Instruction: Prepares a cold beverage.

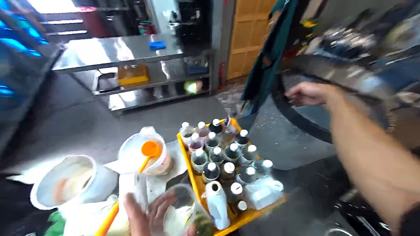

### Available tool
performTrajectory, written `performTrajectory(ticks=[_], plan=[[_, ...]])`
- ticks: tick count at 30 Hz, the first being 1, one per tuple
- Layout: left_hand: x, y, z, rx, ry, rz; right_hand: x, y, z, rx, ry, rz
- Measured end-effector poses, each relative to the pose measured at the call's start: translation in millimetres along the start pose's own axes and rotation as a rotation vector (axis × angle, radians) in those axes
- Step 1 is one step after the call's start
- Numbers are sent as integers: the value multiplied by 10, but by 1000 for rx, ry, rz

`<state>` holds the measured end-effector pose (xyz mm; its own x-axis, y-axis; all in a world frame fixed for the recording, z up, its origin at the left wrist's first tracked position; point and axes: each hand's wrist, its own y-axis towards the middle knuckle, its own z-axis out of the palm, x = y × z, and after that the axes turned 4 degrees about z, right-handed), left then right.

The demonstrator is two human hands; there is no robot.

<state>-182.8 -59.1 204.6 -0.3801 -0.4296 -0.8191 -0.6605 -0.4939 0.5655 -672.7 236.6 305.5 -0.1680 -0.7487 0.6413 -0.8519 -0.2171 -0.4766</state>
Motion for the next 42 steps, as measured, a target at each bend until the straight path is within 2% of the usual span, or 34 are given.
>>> performTrajectory(ticks=[2,5,7,11,14,16,18,21,26,28,31,34,37,40,42], plan=[[-142,604,159,-50,-263,39,-160,197,-174,152,-253,-108],[-357,1402,436,-5,-443,141,-270,143,-258,70,-579,-343],[-458,1841,587,82,-456,223,-300,-35,-351,-92,-597,-423],[-524,2422,916,225,-428,325,-461,-502,-726,-558,-421,-485],[-475,2639,1212,295,-375,366,-472,-824,-599,-801,-195,-534],[-396,2690,1479,305,-352,375,-636,-710,-474,-846,-113,-666],[-292,2685,1707,291,-336,357,-826,-435,-366,-723,-177,-763],[-99,2656,2013,284,-326,294,-909,-212,-266,-476,-298,-700],[150,2517,2401,335,-394,103,-693,-453,-162,-323,-366,-565],[228,2495,2575,371,-385,80,-612,-617,-107,-331,-341,-545],[254,2458,2778,453,-347,94,-457,-897,-36,-428,-145,-518],[265,2426,2916,572,-380,151,-284,-1098,-41,-613,326,-517],[298,2378,3015,651,-406,151,-160,-1197,-278,-902,739,-518],[325,2294,3071,687,-382,140,-122,-1370,-565,-1217,850,-362],[371,2254,3133,726,-360,119,-51,-1563,-670,-1351,884,-278]])
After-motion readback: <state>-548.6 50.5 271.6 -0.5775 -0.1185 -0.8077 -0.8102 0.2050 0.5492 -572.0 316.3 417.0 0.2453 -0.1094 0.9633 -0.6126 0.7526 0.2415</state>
